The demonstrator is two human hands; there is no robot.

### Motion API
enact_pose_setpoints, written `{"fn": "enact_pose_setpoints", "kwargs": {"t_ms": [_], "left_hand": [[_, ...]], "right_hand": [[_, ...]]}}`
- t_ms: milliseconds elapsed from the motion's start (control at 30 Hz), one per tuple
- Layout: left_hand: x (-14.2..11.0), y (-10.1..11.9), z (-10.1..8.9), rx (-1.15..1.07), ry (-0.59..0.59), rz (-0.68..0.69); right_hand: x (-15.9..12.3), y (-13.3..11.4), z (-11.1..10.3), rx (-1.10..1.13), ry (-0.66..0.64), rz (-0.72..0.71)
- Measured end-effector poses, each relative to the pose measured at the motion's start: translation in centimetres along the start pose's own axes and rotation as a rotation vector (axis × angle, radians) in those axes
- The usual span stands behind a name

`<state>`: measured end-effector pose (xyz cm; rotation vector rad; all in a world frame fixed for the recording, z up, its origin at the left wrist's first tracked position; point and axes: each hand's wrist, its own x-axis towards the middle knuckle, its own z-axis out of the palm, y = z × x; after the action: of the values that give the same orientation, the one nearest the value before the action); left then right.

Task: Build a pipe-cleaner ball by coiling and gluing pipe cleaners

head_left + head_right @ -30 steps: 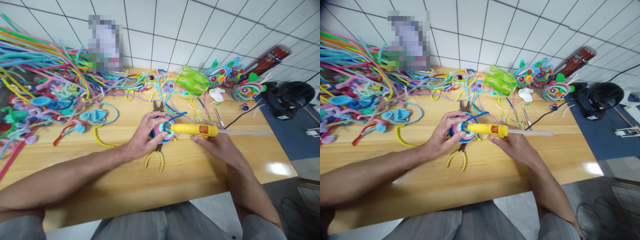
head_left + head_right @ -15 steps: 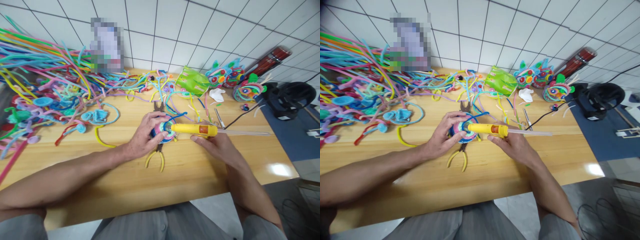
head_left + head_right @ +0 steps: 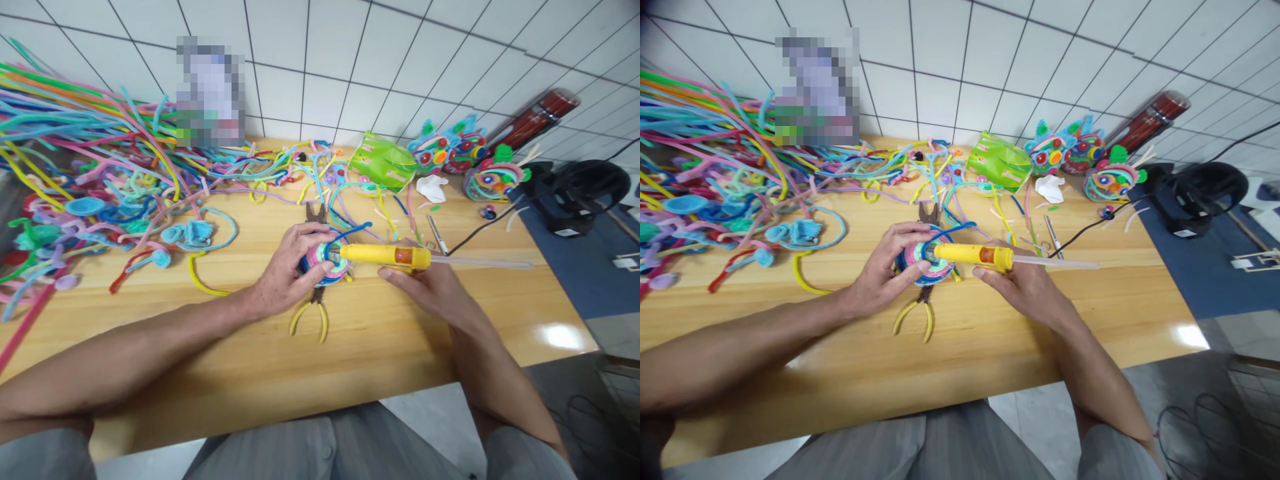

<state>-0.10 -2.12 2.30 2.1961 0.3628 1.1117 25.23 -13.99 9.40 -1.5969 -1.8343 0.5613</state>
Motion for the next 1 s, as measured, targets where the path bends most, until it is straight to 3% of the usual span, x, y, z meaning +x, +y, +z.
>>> {"fn": "enact_pose_setpoints", "kwargs": {"t_ms": [1000], "left_hand": [[0.13, 0.03, -0.17, -0.013, -0.006, -0.007]], "right_hand": [[0.01, 0.11, 0.13, 0.005, -0.01, -0.006]]}}
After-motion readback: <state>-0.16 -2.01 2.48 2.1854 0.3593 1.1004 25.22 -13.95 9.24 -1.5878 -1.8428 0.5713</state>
